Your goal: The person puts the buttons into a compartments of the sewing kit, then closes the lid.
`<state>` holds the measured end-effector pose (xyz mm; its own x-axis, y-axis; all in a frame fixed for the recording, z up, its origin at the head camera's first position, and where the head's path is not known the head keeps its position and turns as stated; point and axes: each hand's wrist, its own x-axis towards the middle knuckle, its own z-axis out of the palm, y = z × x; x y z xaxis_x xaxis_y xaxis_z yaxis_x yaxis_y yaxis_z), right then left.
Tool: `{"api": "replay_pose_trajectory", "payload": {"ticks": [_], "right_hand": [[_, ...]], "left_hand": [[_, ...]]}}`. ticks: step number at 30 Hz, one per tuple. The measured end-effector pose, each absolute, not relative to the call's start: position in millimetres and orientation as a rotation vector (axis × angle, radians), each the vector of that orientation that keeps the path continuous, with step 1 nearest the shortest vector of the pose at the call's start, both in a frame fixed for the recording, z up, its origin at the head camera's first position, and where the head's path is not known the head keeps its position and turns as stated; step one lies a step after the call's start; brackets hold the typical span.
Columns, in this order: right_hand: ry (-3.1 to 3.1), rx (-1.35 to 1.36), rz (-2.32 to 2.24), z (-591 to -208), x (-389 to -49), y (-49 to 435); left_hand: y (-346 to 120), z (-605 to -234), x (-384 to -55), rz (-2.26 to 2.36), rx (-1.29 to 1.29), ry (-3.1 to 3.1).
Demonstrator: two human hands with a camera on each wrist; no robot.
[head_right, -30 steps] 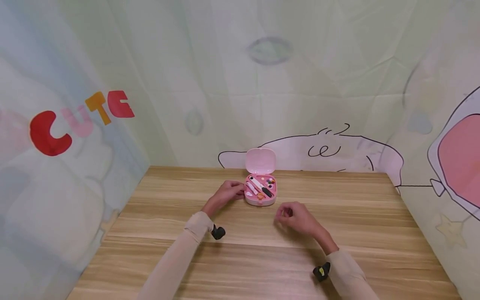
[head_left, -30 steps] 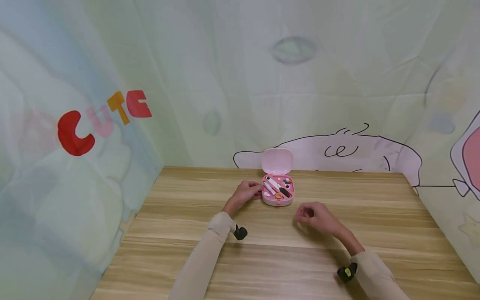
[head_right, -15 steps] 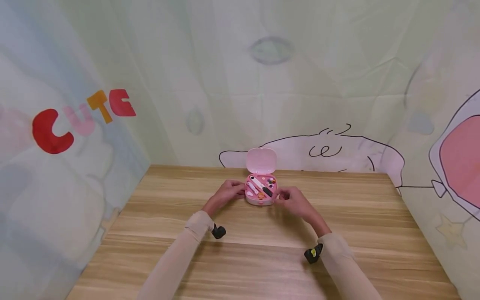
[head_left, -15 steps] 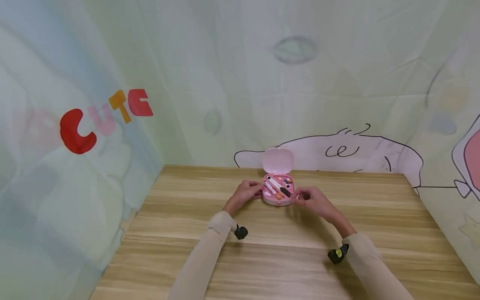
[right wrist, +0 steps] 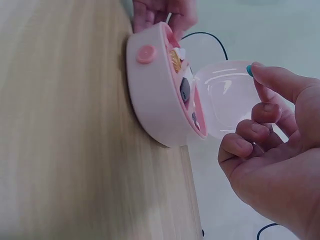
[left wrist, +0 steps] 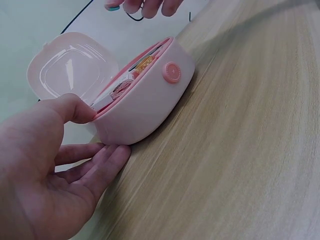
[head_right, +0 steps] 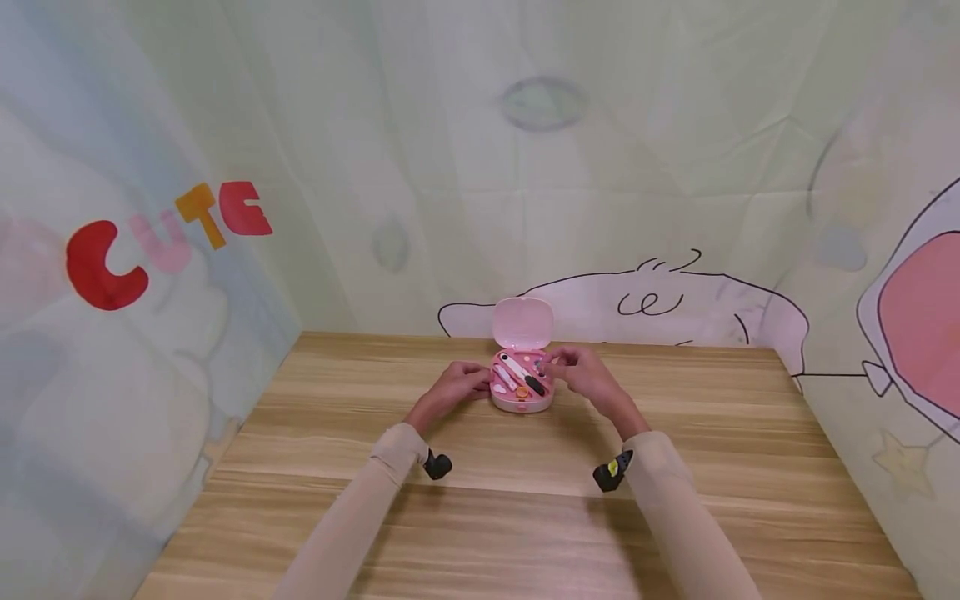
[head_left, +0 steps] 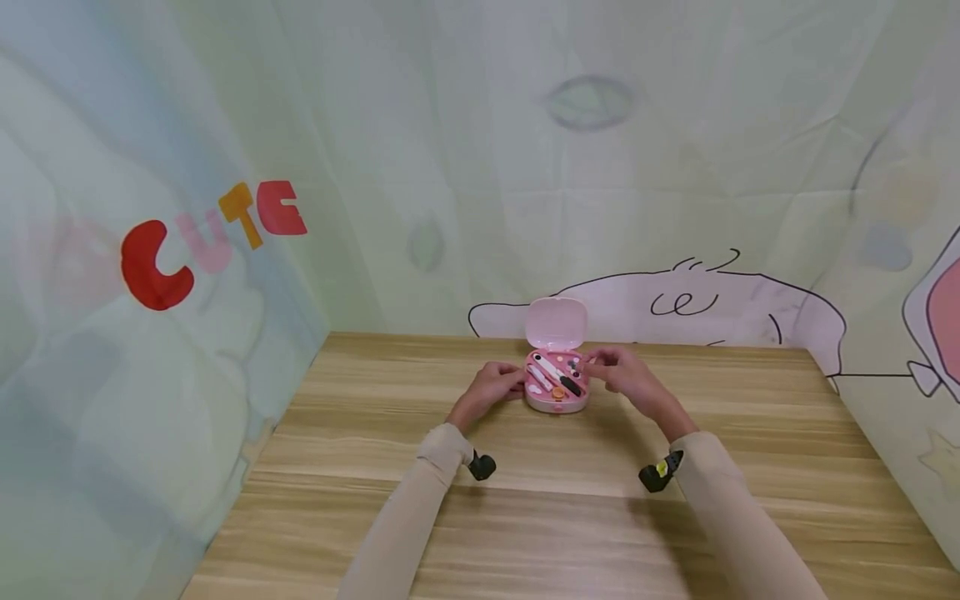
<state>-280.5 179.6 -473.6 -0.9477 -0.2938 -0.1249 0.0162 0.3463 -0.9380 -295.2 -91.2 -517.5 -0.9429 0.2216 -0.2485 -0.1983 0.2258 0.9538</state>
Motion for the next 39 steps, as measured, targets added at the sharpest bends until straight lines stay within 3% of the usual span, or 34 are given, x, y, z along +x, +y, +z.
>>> {"api": "replay_pose_trajectory", "payload": {"ticks": [28,39], "right_hand": [[2.146,0.063,-1.815,-492,-313,174],[2.142,0.035,-1.885,-489,-312,174]], "left_hand": [[-91,-519,-297,1.752,0.014,2.184],[-90,-519,-297,1.793,0.021,2.156]]}}
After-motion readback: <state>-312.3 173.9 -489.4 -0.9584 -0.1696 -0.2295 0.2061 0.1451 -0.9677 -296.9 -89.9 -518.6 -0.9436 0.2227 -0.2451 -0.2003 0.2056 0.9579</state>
